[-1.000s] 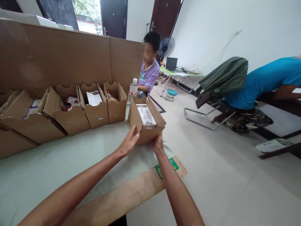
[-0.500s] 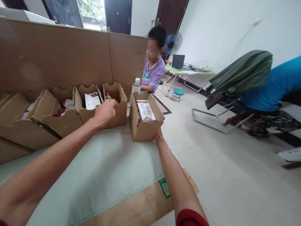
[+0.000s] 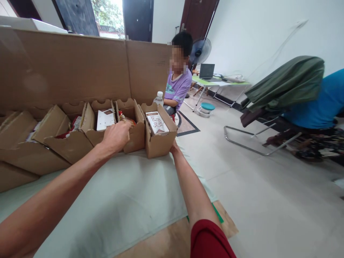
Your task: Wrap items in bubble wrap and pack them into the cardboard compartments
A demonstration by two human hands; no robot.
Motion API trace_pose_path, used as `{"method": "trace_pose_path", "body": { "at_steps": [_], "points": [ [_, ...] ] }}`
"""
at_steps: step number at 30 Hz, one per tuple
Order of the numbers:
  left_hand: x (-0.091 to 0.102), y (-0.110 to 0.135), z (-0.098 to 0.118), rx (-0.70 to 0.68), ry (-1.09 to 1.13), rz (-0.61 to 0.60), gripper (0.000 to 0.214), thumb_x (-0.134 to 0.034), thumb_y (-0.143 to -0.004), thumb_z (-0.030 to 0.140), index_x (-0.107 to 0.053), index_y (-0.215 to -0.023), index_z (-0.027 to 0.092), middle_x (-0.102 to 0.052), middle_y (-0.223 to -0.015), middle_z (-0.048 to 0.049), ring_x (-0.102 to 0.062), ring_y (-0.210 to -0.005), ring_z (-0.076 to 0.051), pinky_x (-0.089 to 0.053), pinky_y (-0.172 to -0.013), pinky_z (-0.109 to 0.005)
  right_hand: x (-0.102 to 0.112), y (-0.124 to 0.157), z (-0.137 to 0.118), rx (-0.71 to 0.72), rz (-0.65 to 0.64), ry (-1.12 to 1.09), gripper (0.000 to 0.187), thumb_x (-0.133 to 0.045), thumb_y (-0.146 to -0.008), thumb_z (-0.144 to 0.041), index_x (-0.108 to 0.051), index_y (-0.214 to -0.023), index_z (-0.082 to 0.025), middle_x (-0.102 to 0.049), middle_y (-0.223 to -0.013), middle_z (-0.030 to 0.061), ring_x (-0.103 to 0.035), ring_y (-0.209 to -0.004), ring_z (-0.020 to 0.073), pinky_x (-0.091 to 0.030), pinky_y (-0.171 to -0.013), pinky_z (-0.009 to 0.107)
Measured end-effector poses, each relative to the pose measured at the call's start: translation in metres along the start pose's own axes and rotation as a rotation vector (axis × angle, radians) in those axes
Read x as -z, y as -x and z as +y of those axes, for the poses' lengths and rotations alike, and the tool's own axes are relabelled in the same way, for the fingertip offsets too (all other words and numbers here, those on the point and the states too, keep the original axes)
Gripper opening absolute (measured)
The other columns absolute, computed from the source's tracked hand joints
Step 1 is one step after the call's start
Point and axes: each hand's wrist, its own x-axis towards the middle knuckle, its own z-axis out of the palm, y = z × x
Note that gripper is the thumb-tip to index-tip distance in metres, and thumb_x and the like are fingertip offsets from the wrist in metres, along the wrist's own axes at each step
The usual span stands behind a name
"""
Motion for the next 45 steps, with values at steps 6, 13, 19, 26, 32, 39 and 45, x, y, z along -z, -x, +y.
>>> {"method": "trace_pose_path", "body": {
  "at_steps": [6, 13, 19, 26, 32, 39, 45],
  "points": [
    [-0.004, -0.002, -0.003, -0.015, 0.001, -0.004, 0.035, -0.046, -0.093, 0.011, -0.068, -0.121, 0.017, -0.072, -0.118, -0.0171, -0.074, -0.106, -0.031, -0.058, -0.089, -0.042, 0.033, 0.066, -0.025, -0.084, -0.152, 0.001, 0.059, -0.078, -0.075, -0.059, -0.071, -0.125, -0.029, -0.074, -0.129, 0.0055, -0.066, -0.123, 0.0318, -0.055, -0.100, 0.048],
    [0.000, 0.000, -0.003, -0.027, -0.014, 0.001, 0.037, -0.043, -0.093, 0.010, -0.067, -0.120, 0.016, -0.072, -0.118, -0.0183, -0.073, -0.107, -0.033, -0.058, -0.088, -0.044, 0.025, 0.065, -0.025, -0.061, -0.258, 0.141, 0.077, -0.097, -0.054, -0.041, -0.071, -0.124, -0.023, -0.073, -0.131, 0.0080, -0.061, -0.129, 0.0345, -0.046, -0.113, 0.051],
    [0.002, 0.003, -0.008, -0.032, -0.014, -0.019, 0.037, -0.042, -0.094, 0.011, -0.067, -0.121, 0.017, -0.073, -0.117, -0.0162, -0.074, -0.105, -0.030, -0.058, -0.089, -0.041, 0.016, 0.035, -0.024, -0.068, -0.308, 0.166, 0.065, -0.098, -0.049, -0.041, -0.077, -0.107, -0.020, -0.081, -0.107, 0.0065, -0.069, -0.112, 0.0352, -0.046, -0.110, 0.056],
    [-0.002, 0.002, -0.013, -0.054, -0.050, -0.066, 0.034, -0.046, -0.093, 0.012, -0.066, -0.120, 0.017, -0.071, -0.118, -0.0165, -0.073, -0.106, -0.033, -0.057, -0.089, -0.044, 0.011, 0.026, -0.012, -0.059, -0.305, 0.137, 0.071, -0.098, -0.051, -0.036, -0.074, -0.116, -0.023, -0.079, -0.116, 0.0046, -0.067, -0.116, 0.0333, -0.051, -0.107, 0.050],
    [-0.005, -0.006, -0.010, -0.020, -0.060, -0.054, 0.036, -0.041, -0.094, 0.011, -0.067, -0.118, 0.015, -0.070, -0.117, -0.0196, -0.073, -0.105, -0.037, -0.058, -0.086, -0.049, 0.013, 0.017, -0.010, -0.038, -0.321, 0.148, 0.067, -0.097, -0.054, -0.036, -0.074, -0.115, -0.022, -0.078, -0.118, 0.0058, -0.066, -0.118, 0.0337, -0.052, -0.105, 0.049],
    [-0.008, -0.007, -0.009, -0.010, -0.043, -0.040, 0.037, -0.041, -0.095, 0.011, -0.065, -0.122, 0.016, -0.070, -0.118, -0.0183, -0.072, -0.107, -0.036, -0.058, -0.089, -0.049, 0.016, 0.007, 0.000, -0.025, -0.284, 0.158, 0.063, -0.097, -0.055, -0.036, -0.075, -0.112, -0.021, -0.078, -0.121, 0.0063, -0.067, -0.118, 0.0324, -0.052, -0.107, 0.049],
    [-0.009, 0.017, -0.006, -0.028, 0.025, 0.039, 0.052, -0.042, -0.098, 0.013, -0.047, -0.148, 0.023, -0.050, -0.152, -0.0182, -0.072, -0.110, -0.031, -0.060, -0.086, -0.042, 0.004, -0.005, -0.001, -0.007, -0.227, 0.165, 0.061, -0.097, -0.053, -0.039, -0.075, -0.106, -0.019, -0.079, -0.116, 0.0075, -0.068, -0.112, 0.0304, -0.050, -0.108, 0.052]
  ]
}}
